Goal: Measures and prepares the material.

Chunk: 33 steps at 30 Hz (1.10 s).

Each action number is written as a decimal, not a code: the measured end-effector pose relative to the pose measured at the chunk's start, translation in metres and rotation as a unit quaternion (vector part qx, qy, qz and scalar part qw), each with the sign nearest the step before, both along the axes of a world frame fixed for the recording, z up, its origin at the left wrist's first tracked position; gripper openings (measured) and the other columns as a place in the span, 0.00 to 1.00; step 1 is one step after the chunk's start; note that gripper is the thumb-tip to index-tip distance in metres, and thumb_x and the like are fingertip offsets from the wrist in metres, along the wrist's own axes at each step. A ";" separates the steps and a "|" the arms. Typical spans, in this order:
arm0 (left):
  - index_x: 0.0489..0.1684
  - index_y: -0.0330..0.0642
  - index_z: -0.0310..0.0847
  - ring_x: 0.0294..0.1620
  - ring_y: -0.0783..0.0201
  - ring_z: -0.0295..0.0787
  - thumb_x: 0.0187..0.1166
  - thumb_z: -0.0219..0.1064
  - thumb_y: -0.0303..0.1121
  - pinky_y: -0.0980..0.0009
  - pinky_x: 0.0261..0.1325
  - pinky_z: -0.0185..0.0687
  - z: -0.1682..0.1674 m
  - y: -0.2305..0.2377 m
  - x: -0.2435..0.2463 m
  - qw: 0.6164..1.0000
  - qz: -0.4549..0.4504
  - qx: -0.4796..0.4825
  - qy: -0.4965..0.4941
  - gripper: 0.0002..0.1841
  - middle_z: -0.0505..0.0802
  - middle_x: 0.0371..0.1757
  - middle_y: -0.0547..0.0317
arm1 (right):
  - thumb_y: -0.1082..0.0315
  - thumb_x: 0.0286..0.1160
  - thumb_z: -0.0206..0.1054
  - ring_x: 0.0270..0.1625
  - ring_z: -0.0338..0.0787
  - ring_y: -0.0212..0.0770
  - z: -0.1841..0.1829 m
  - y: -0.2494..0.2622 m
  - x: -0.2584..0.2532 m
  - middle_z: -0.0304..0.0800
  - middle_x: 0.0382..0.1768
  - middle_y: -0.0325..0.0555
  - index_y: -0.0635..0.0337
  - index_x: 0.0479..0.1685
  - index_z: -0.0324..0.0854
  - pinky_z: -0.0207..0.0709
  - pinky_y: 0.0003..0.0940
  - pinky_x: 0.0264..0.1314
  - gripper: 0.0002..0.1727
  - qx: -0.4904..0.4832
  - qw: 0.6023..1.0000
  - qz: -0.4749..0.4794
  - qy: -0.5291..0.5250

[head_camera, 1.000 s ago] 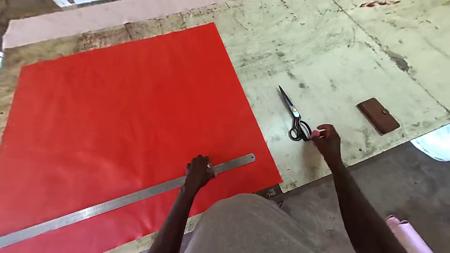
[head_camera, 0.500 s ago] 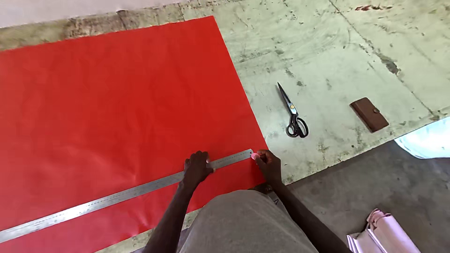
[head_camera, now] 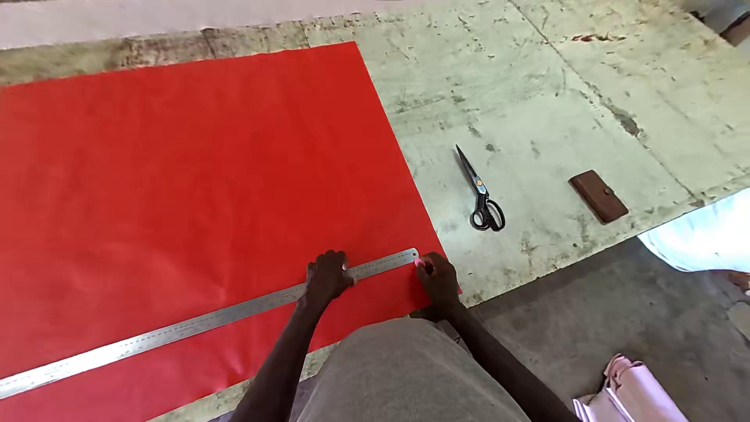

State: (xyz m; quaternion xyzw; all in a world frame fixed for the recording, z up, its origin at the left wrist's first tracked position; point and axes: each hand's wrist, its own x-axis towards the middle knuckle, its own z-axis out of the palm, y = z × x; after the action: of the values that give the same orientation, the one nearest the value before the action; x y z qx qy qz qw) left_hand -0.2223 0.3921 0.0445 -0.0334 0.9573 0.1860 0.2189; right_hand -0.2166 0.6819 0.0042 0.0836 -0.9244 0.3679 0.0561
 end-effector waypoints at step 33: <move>0.47 0.38 0.86 0.35 0.54 0.86 0.89 0.62 0.39 0.50 0.44 0.83 0.018 0.021 -0.002 0.978 -0.036 0.206 0.002 0.13 0.89 0.34 0.49 | 0.61 0.85 0.64 0.47 0.92 0.41 -0.013 0.105 -0.035 0.92 0.45 0.48 0.62 0.54 0.82 0.88 0.47 0.54 0.13 -0.118 0.992 -0.002 0.040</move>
State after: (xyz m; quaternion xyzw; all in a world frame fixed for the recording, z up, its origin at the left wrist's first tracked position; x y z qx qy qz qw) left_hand -0.2238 0.4132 0.0626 0.0470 0.8993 0.3718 0.2255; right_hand -0.2521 0.7869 -0.0091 0.0894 -0.8719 0.4702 0.1035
